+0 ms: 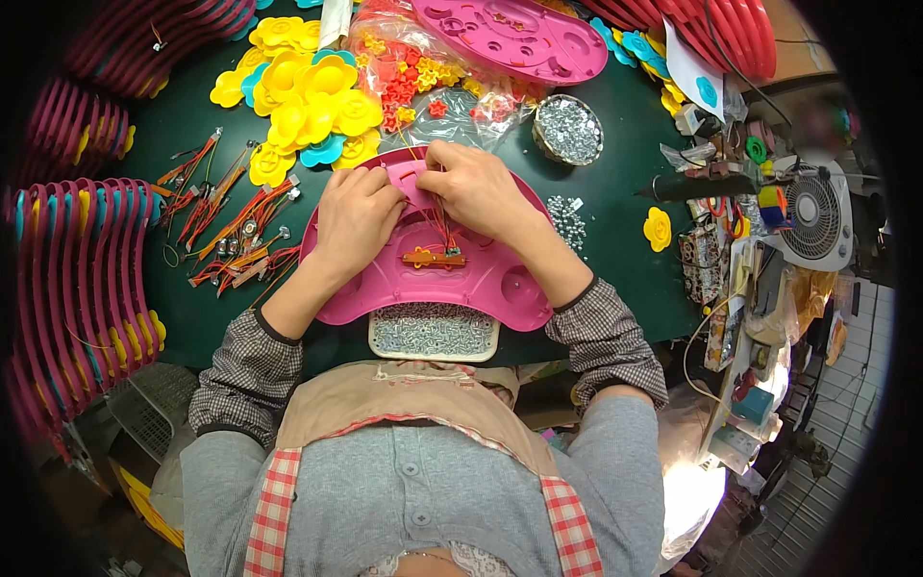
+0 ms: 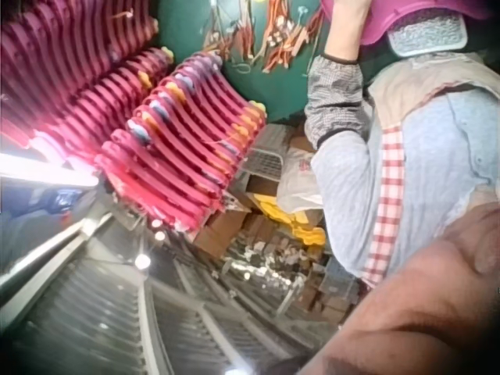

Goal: The person assembles small decorative items by placing plastic flower petals and star-shaped pieces into a pink tray and using a soldering iron to attach components. They repeatedly pick up petals, position them, and apply heat to secure the parts.

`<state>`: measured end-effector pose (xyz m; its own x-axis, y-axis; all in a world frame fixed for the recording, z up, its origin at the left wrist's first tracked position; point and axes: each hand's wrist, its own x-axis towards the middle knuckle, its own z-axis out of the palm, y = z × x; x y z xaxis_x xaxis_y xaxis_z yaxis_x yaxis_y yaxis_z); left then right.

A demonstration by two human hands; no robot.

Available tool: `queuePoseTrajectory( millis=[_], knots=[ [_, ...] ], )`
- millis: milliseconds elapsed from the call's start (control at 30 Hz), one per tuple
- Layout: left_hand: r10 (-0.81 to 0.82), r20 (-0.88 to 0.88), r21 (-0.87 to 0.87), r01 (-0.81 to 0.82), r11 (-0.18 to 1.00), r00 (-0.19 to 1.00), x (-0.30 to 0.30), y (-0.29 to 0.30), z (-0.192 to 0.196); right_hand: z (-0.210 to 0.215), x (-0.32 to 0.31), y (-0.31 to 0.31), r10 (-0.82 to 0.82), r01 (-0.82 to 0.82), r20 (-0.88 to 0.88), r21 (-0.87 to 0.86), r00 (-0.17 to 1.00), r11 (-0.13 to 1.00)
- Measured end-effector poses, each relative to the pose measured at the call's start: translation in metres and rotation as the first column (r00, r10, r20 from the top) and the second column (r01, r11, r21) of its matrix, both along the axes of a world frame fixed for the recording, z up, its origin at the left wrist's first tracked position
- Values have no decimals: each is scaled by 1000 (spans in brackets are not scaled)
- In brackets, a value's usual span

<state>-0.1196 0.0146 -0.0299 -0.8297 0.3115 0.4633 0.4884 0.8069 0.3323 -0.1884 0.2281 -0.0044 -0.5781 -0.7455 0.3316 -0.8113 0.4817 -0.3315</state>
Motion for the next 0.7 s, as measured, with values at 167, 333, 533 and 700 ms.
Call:
queuePoseTrajectory(
  millis=[167, 333, 533, 700],
  knots=[
    [-30, 51, 41, 27, 999, 998, 1, -1, 0, 10, 17, 25, -75, 113, 148, -271, 986, 956],
    [-110, 267, -134, 150, 980, 957, 1, -13, 19, 13, 40, 48, -160, 244, 328, -234, 931, 941],
    [-142, 242, -114, 174, 978, 960, 5, -19, 21, 14, 48, 46, -161, 231, 285, -232, 945, 945],
    [-369, -6, 83, 368, 926, 929, -29, 9, 32, 13, 55, 47, -256, 280, 251, -66, 933, 958]
  ],
)
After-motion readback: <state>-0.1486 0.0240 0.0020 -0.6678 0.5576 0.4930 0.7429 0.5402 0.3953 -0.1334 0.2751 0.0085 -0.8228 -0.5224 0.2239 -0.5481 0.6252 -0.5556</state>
